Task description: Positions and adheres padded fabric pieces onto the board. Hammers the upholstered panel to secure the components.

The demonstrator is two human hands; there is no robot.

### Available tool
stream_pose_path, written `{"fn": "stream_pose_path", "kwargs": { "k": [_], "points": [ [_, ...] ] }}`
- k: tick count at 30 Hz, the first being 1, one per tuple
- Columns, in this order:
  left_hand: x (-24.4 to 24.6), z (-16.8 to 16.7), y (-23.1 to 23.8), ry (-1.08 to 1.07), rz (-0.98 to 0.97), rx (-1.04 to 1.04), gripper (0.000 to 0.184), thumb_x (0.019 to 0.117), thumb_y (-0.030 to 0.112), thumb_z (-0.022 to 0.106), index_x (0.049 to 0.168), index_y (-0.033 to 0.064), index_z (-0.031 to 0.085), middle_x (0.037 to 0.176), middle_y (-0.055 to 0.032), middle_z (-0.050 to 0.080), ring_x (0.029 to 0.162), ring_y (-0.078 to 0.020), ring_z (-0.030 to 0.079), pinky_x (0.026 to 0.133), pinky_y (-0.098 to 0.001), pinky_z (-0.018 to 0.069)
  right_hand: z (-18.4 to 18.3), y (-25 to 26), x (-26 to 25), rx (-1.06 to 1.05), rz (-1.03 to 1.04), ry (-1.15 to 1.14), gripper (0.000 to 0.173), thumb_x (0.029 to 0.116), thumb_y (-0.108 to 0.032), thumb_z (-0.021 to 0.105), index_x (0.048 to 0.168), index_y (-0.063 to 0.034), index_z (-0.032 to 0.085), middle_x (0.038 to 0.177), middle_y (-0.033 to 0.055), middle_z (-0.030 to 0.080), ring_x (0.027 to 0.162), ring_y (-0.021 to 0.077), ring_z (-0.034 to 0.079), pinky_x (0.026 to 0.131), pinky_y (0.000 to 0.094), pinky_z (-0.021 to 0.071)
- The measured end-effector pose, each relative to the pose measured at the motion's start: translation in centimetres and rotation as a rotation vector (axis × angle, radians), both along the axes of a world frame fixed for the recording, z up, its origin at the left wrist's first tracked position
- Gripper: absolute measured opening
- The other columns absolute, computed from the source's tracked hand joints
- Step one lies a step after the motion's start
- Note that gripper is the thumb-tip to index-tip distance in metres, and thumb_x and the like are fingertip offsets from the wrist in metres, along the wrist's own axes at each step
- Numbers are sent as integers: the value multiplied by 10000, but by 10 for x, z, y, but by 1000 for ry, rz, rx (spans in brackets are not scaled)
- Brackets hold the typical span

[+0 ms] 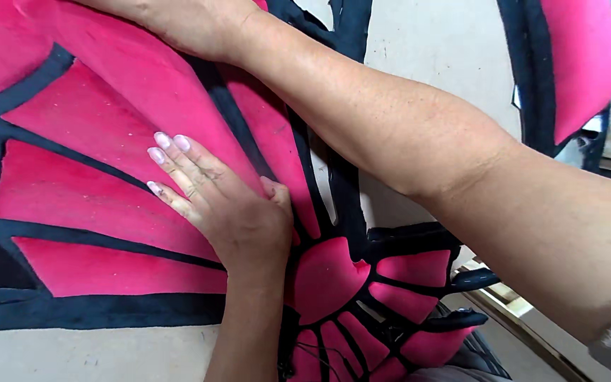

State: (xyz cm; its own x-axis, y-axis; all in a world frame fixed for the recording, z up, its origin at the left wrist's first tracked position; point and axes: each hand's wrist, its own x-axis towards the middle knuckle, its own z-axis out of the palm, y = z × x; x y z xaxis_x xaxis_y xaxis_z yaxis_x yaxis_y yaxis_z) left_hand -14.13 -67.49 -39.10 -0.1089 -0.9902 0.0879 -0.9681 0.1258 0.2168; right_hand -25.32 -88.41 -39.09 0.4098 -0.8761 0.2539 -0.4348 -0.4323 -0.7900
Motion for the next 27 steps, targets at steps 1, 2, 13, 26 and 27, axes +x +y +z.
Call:
{"fn": "stream_pose_path", "kwargs": {
  "k": [1, 2, 13, 26, 27],
  "points": [
    [0, -1, 1, 6, -5, 3, 904, 958, 423, 486, 1569, -151, 147, 1649, -355, 146, 1558, -464, 137, 1217, -687, 85, 0, 1, 2, 0, 5, -59, 203, 1029, -153, 613, 922, -45, 748, 771, 13, 660, 740, 32, 636, 668, 217, 526],
    [1, -1, 1, 7, -11, 9, 899, 961, 427, 464, 1569, -151, 142, 1649, -357, 140, 1560, -464, 130, 1215, -691, 81, 1, 2, 3, -22, -9, -94, 209, 1023, -155, 618, 887, -51, 739, 737, 4, 638, 704, 35, 620, 632, 223, 516],
    [5, 2, 3, -70, -99, 42, 684, 1009, 313, 368, 1625, 40, 249, 1664, -322, 144, 1568, -439, 126, 1200, -720, 66, 7, 25, 18, -131, -210, 457, 434, 1058, -438, 422, 1048, -133, 730, 1016, 21, 706, 1005, 175, 666, 880, 377, 499],
    [45, 27, 39, 29, -307, 194, 974, 951, 728, 440, 1638, 67, 241, 1720, -172, 116, 1593, -338, 91, 1255, -642, 133, 8, 34, 22, -209, -257, 522, 454, 1018, -485, 475, 1129, -115, 714, 1165, 74, 688, 1158, 243, 635, 1038, 471, 470],
    [51, 31, 46, 10, -321, 252, 1036, 899, 758, 515, 1634, 73, 260, 1722, -150, 132, 1593, -329, 103, 1265, -606, 147, 7, 36, 23, -194, -241, 514, 461, 1026, -483, 463, 1138, -110, 710, 1171, 79, 686, 1167, 247, 631, 1051, 470, 463]
  ]
}}
